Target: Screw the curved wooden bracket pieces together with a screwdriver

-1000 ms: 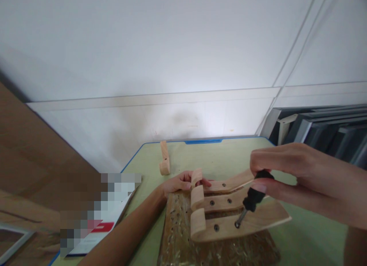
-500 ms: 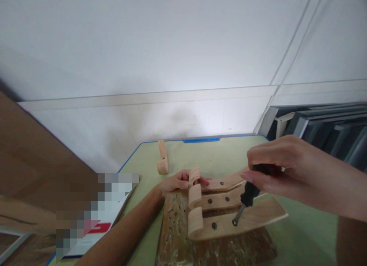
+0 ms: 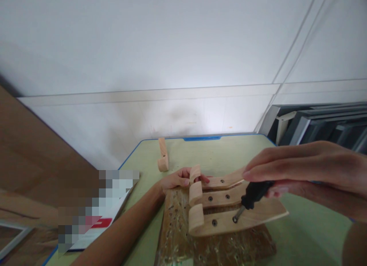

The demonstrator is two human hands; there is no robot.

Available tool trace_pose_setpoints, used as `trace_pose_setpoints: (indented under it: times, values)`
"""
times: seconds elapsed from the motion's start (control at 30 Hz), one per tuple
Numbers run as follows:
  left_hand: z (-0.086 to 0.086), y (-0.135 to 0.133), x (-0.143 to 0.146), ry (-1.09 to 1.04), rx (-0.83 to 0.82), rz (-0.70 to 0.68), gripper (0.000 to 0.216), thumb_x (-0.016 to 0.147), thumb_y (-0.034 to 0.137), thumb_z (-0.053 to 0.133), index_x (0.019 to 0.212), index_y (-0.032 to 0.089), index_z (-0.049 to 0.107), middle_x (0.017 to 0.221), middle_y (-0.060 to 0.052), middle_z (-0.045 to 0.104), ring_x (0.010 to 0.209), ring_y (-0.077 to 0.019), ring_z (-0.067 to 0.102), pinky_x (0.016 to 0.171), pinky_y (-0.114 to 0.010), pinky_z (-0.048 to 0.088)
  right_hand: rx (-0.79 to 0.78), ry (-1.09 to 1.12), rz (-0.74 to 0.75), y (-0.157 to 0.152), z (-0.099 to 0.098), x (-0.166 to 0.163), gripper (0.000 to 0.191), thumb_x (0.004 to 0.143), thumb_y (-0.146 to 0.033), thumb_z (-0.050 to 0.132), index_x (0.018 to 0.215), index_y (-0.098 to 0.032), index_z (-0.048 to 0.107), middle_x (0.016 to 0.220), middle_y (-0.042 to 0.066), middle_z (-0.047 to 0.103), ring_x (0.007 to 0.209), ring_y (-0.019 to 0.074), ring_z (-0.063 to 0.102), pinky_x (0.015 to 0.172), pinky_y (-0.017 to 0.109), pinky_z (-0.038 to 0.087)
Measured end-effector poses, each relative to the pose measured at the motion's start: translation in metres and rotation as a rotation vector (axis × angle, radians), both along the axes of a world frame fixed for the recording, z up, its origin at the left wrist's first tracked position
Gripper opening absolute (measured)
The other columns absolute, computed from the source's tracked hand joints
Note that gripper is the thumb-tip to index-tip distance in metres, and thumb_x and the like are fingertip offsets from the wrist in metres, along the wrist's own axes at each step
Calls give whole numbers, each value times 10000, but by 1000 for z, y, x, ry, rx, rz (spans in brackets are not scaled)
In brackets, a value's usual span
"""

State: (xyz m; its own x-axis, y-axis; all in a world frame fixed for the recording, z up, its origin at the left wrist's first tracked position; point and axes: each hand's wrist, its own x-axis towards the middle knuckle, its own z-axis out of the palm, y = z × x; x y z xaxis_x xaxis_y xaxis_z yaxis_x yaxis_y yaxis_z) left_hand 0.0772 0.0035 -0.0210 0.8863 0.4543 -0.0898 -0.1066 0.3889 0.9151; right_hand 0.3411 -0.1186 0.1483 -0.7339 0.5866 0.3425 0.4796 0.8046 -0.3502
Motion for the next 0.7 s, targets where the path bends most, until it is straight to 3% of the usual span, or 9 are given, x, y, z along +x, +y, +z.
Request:
trace_pose_setpoints:
  times: [0.2,0.5,0.7]
  values:
    - [-1,1,0,-3,10,-6,411,612,251,687,988,91,642,994,-109,650,895,-224,596,789,-287,429,-120,35,23,1,1,0,306,842,-151,477,1112,-269,559,1009,-3,623,982,124,568,799,173,449]
    - [-5,2,-1,2,12,0,431,617,282,687,998,91,631,1096,-141,606,988,-264,562,815,-328,418,-117,60,11,3,1,-4,230,833,-219,520,1049,-222,599,907,18,632,860,108,594,708,168,448]
    - [-2,2,0,2,0,-12,422,612,263,687,991,82,637,1064,-132,622,933,-242,583,806,-310,422,-71,45,-30,4,-1,-5,166,807,-239,559,958,-199,614,885,17,634,776,90,594,656,166,433]
